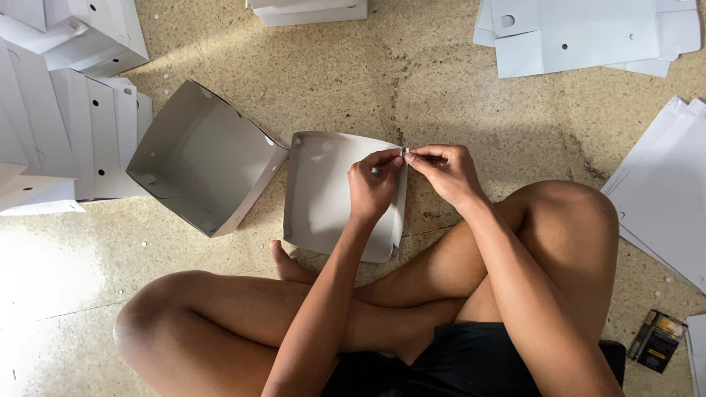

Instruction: The person sits on the floor and assembles white cardboard boxes by folding the flaps and securing them with small fasteners. They handle flat cardboard pieces, fold them into box shapes, and stack the finished boxes.

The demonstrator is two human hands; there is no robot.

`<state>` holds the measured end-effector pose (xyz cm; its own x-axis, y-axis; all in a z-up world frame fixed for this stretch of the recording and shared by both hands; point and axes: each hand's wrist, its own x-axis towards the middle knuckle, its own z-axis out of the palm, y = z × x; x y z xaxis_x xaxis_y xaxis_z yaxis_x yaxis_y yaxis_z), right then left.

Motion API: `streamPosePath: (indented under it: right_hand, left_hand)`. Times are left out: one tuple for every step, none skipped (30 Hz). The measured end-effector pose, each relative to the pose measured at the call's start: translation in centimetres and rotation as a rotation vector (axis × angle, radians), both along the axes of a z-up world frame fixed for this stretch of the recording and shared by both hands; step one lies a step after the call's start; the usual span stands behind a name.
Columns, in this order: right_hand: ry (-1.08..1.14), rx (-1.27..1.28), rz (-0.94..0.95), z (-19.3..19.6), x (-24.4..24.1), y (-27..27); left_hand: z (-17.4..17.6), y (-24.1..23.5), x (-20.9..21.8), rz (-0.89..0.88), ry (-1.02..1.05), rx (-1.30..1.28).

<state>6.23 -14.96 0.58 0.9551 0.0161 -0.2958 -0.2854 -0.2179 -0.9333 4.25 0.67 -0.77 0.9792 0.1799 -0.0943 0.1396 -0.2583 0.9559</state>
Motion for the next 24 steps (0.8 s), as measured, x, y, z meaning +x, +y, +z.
streamPosePath:
  right_hand:
    - [-0.005, -0.013, 0.008, -0.3, 0.1, -0.1]
    - [-0.011, -0.026, 0.016, -0.7, 0.1, -0.1]
    - [-0.012, -0.026, 0.020, -1.2, 0.0, -0.2]
    - [0.026, -0.029, 0.007, -1.7, -0.1, -0.4]
    - [0.063, -0.033, -0.006, -2.2, -0.3, -0.5]
    - [0.062, -0.034, -0.002, -1.8, -0.4, -0.3]
    - [0.112, 0.028, -0.049, -1.3, -0.5, -0.2]
    - [0.161, 0.090, -0.095, -0.9, -0.5, -0.1]
    - [0.158, 0.090, -0.095, -1.1, -0.5, -0.1]
    - [0.116, 0.027, -0.075, -1.3, -0.4, 0.0]
    - [0.077, -0.034, -0.054, -1.6, -0.4, 0.0]
    - [0.076, -0.034, -0.053, -1.2, -0.4, 0.1]
    - [0.058, -0.062, -0.033, -0.8, -0.4, 0.2]
    - [0.039, -0.091, -0.012, -0.5, -0.4, 0.3]
    - [0.042, -0.089, -0.015, -0.1, -0.5, 0.4]
    - [0.004, -0.096, 0.007, 0.2, -0.5, 0.5]
    - [-0.036, -0.103, 0.029, 0.6, -0.5, 0.5]
    - [-0.036, -0.102, 0.026, 0.3, -0.6, 0.5]
    - [-0.046, -0.102, 0.025, -0.1, -0.6, 0.5]
    - [-0.056, -0.103, 0.024, -0.4, -0.6, 0.5]
    - [-0.060, -0.104, 0.024, -0.5, -0.7, 0.7]
    - [-0.051, -0.178, 0.014, -0.6, -0.8, 0.9]
    - [-0.042, -0.251, 0.006, -0.8, -0.9, 1.2]
    - [-0.045, -0.251, 0.007, -1.4, -0.8, 1.0]
  left_hand:
    - [0.1, 0.0, -0.1, -0.009, 0.000, 0.009]
    - [0.1, 0.1, -0.1, -0.018, -0.001, 0.018]
    - [-0.5, -0.1, -0.1, -0.015, -0.002, 0.017]
    - [-1.2, -0.2, -0.1, -0.010, -0.001, 0.016]
    - [-1.9, -0.3, -0.2, -0.006, 0.001, 0.014]
    - [-1.6, -0.4, -0.4, -0.003, 0.000, 0.012]
    - [-1.4, -0.4, -0.5, -0.003, 0.007, -0.040]
    - [-1.1, -0.5, -0.5, -0.004, 0.013, -0.092]
    - [-1.5, -0.5, -0.5, -0.005, 0.010, -0.093]
    - [-1.8, -0.6, -0.4, 0.017, 0.032, -0.092]
    - [-2.2, -0.6, -0.4, 0.039, 0.057, -0.090]
    - [-2.2, -0.7, -0.4, 0.039, 0.056, -0.090]
    - [-2.2, -0.8, -0.4, 0.051, 0.059, -0.037]
    - [-2.2, -0.9, -0.4, 0.063, 0.062, 0.015]
    - [-2.4, -0.8, -0.4, 0.060, 0.064, 0.017]
    - [-2.7, -0.8, -0.4, 0.042, 0.053, 0.067]
    - [-3.0, -0.7, -0.2, 0.023, 0.038, 0.115]
    - [-3.4, -0.7, -0.1, 0.020, 0.038, 0.117]
    - [-3.8, -0.7, 0.0, 0.020, 0.061, 0.124]
    - [-4.1, -0.7, 0.2, 0.021, 0.084, 0.131]
    - [-4.1, -0.8, 0.2, 0.021, 0.080, 0.130]
    - [-4.1, -0.8, 0.2, 0.012, 0.114, 0.154]
    - [-4.1, -0.7, 0.2, 0.006, 0.149, 0.180]
    - [-3.9, -0.9, 0.0, 0.008, 0.146, 0.180]
